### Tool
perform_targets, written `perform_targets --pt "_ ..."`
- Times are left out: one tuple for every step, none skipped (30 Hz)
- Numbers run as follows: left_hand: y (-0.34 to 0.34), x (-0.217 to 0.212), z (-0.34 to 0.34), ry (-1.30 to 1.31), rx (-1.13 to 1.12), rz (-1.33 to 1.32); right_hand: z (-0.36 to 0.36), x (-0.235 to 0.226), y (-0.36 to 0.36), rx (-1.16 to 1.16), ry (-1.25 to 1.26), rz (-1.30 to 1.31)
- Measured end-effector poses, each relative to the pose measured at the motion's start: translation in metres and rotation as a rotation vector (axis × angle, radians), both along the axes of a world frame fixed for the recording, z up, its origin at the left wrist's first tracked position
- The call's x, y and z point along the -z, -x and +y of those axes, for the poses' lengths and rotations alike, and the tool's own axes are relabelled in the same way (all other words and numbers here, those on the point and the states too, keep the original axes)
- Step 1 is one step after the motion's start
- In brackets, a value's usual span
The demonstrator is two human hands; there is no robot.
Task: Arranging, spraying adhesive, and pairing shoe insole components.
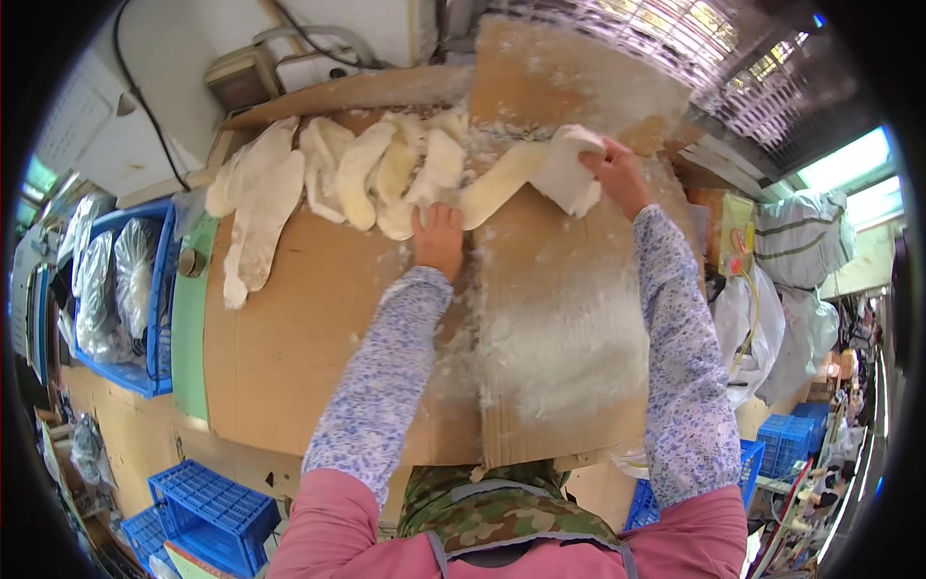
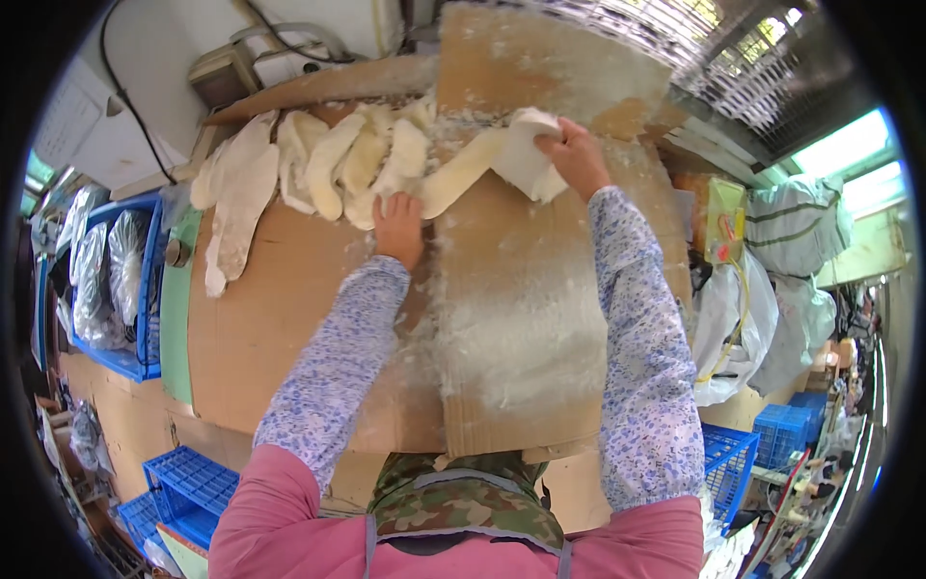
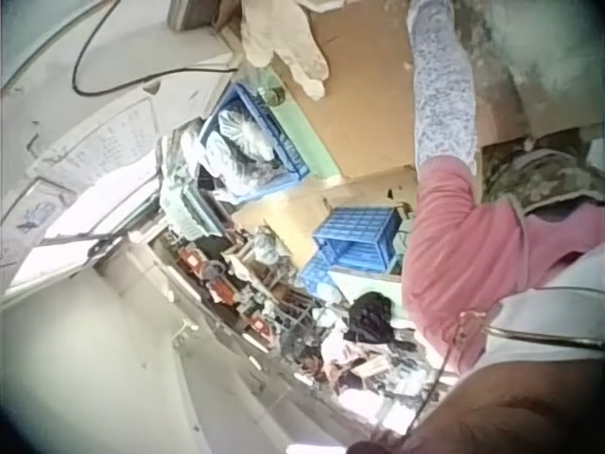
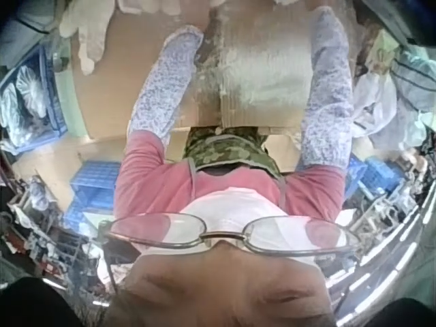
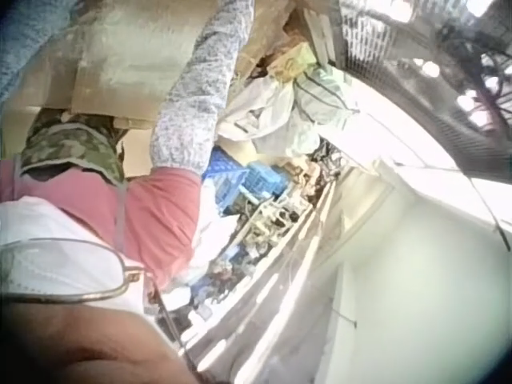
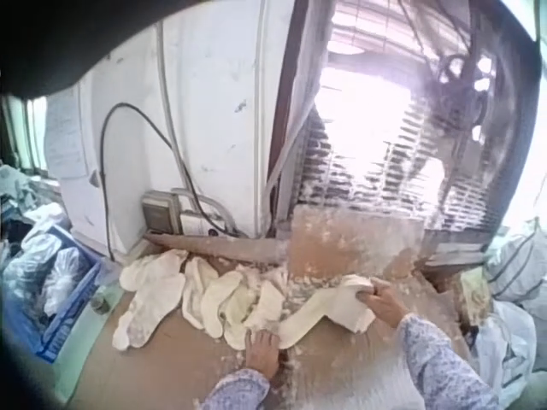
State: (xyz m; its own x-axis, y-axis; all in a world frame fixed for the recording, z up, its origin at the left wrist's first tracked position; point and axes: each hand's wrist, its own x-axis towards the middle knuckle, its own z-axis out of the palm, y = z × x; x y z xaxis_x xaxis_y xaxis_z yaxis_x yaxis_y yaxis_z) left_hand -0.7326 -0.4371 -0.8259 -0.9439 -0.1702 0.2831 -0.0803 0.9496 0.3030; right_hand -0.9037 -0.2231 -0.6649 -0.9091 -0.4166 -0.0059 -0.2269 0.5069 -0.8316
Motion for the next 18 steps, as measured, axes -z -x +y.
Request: perform_targets --pt "0.013 -0.012 0.001 -0.004 0.034 0.023 0.020 -0.019 0.017 0.017 0.049 0.053" --pt "0.027 -0.028 -0.001 -0.070 0.064 0.162 0.041 -0.042 0.033 0.044 0.146 0.068" --pt "0.033 -0.047 -0.009 -0.117 0.073 0.280 0.045 -0.069 0.040 0.047 0.264 0.065" --pt "0.044 -0.077 -0.016 -0.167 0.120 0.458 0.049 -0.098 0.043 0.048 0.289 0.072" --pt "0.054 -0.112 -0.026 -0.211 0.167 0.631 0.051 -0.125 0.045 0.010 0.582 0.020" --pt "0.068 -0.151 -0.027 -0.376 0.202 0.748 0.056 -0.147 0.047 -0.029 0.867 -0.021" --pt "0.082 -0.193 -0.015 -0.542 0.248 0.671 0.071 -0.148 0.059 -0.013 0.875 0.021" --pt "0.095 -0.229 0.001 -0.709 0.317 0.590 0.093 -0.141 0.077 -0.081 0.081 0.521" --pt "0.098 -0.246 0.004 -0.684 0.347 0.609 0.100 -0.141 0.088 -0.132 -0.738 0.920" --pt "0.093 -0.257 -0.007 -0.370 0.447 0.515 0.085 -0.150 0.084 -0.134 -0.695 0.948" --pt "0.088 -0.267 -0.016 -0.059 0.527 0.406 0.069 -0.153 0.075 -0.092 -0.302 0.722" --pt "0.084 -0.286 -0.019 -0.023 0.513 0.425 0.056 -0.163 0.069 -0.062 0.071 0.485" --pt "0.077 -0.301 -0.017 -0.020 0.552 0.371 0.051 -0.170 0.063 -0.056 0.093 0.498" --pt "0.071 -0.313 -0.015 -0.019 0.589 0.313 0.046 -0.177 0.058 -0.133 0.047 0.592" --pt "0.062 -0.322 -0.015 -0.013 0.627 0.322 0.040 -0.185 0.050 -0.208 -0.004 0.686" --pt "0.052 -0.329 -0.016 0.002 0.616 0.318 0.024 -0.193 0.035 -0.217 0.013 0.688" --pt "0.043 -0.333 -0.017 -0.007 0.590 0.250 0.008 -0.197 0.020 -0.291 -0.006 0.683" --pt "0.036 -0.342 -0.014 -0.019 0.572 0.191 -0.004 -0.203 0.005 -0.358 -0.033 0.685"
